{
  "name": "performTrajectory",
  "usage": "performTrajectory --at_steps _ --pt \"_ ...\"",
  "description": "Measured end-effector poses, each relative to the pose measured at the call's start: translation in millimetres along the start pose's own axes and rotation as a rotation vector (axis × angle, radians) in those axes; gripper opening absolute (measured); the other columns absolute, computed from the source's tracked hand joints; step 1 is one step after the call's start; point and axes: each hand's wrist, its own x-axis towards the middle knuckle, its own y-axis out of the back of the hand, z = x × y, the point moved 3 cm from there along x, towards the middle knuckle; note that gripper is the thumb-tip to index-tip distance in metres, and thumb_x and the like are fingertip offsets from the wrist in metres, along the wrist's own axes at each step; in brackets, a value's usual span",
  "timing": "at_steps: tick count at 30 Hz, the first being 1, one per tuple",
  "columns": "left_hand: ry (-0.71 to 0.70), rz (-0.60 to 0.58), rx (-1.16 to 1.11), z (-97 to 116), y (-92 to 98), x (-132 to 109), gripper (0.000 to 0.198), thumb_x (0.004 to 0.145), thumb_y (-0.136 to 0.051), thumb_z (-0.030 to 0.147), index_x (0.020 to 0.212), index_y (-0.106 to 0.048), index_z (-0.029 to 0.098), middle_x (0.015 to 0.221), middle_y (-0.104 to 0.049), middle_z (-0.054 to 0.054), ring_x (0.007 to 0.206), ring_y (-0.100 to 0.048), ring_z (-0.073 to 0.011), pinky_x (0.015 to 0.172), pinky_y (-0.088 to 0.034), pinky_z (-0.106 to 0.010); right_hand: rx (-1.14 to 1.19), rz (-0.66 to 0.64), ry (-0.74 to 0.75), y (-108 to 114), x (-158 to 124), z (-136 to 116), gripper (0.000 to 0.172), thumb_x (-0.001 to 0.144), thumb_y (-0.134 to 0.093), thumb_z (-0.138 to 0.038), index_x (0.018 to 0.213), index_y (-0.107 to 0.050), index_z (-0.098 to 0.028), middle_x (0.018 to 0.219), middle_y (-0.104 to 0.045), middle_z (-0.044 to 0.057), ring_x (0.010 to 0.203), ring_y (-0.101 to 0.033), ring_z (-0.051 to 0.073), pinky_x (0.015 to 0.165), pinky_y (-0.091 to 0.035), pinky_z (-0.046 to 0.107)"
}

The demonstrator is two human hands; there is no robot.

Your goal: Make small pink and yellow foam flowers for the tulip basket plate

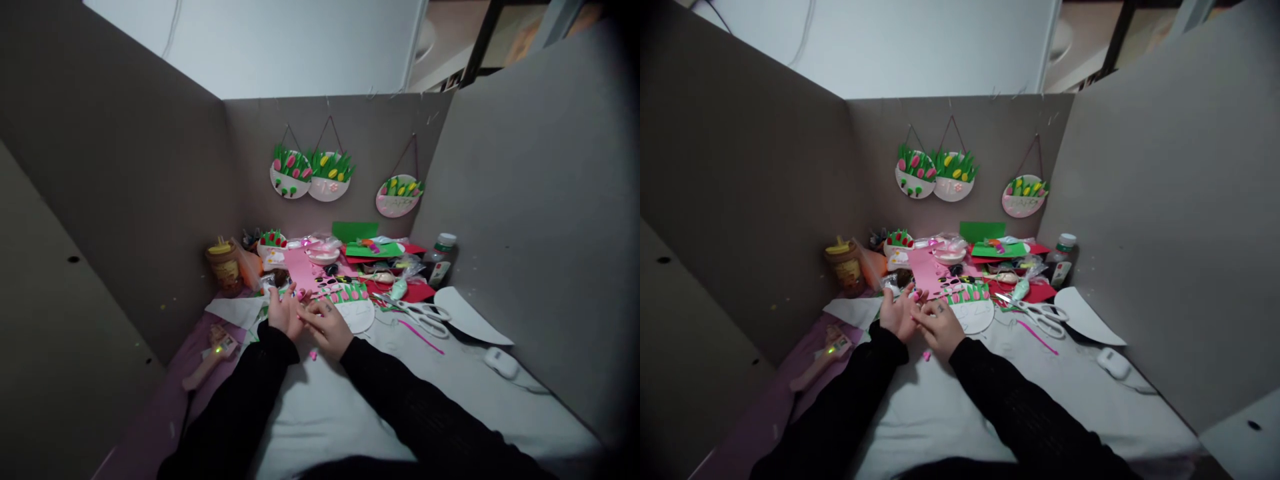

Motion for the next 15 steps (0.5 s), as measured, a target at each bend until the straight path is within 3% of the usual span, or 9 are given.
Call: performTrajectory --at_steps 6,9,12,15 --pt "0.117 -0.015 0.016 -14 -4.4 -2 0.056 0.077 -0.022 0.068 0.095 -0.044 0.02 0.076 -0.05 -0.005 0.07 -0.055 -0.0187 0.059 -0.046 -0.033 0.14 0.118 -0.098 3 1 1 0.017 0.079 -0.054 -0.016 0.091 -0.065 -0.023 0.083 -0.054 0.005 0.088 -0.048 0.02 0.081 -0.043 0.038" --pt "0.032 0.032 0.034 -15 0.4 1 0.047 0.08 -0.03 0.062 0.092 -0.045 0.019 0.07 -0.048 -0.002 0.066 -0.053 -0.0157 0.057 -0.044 -0.028 0.217 0.177 -0.186 6 1 5 0.011 0.08 -0.054 -0.017 0.084 -0.063 -0.021 0.083 -0.055 0.005 0.086 -0.051 0.019 0.077 -0.044 0.034" --pt "-0.037 0.141 0.226 -15 11.8 5 0.03 0.078 -0.052 0.046 0.084 -0.049 0.017 0.059 -0.041 0.003 0.053 -0.046 -0.0092 0.05 -0.037 -0.02 0.276 0.24 -0.282 11 0 12 0.012 0.08 -0.051 -0.017 0.083 -0.062 -0.02 0.081 -0.056 0.004 0.078 -0.052 0.017 0.065 -0.045 0.028" --pt "0.019 0.148 0.491 -20 18.9 6 0.024 0.07 -0.064 0.036 0.074 -0.052 0.015 0.055 -0.037 0.006 0.046 -0.036 -0.0056 0.044 -0.027 -0.018 0.273 0.291 -0.336 16 -1 16 0.014 0.08 -0.051 -0.017 0.084 -0.063 -0.02 0.081 -0.056 0.003 0.075 -0.053 0.016 0.061 -0.044 0.026"
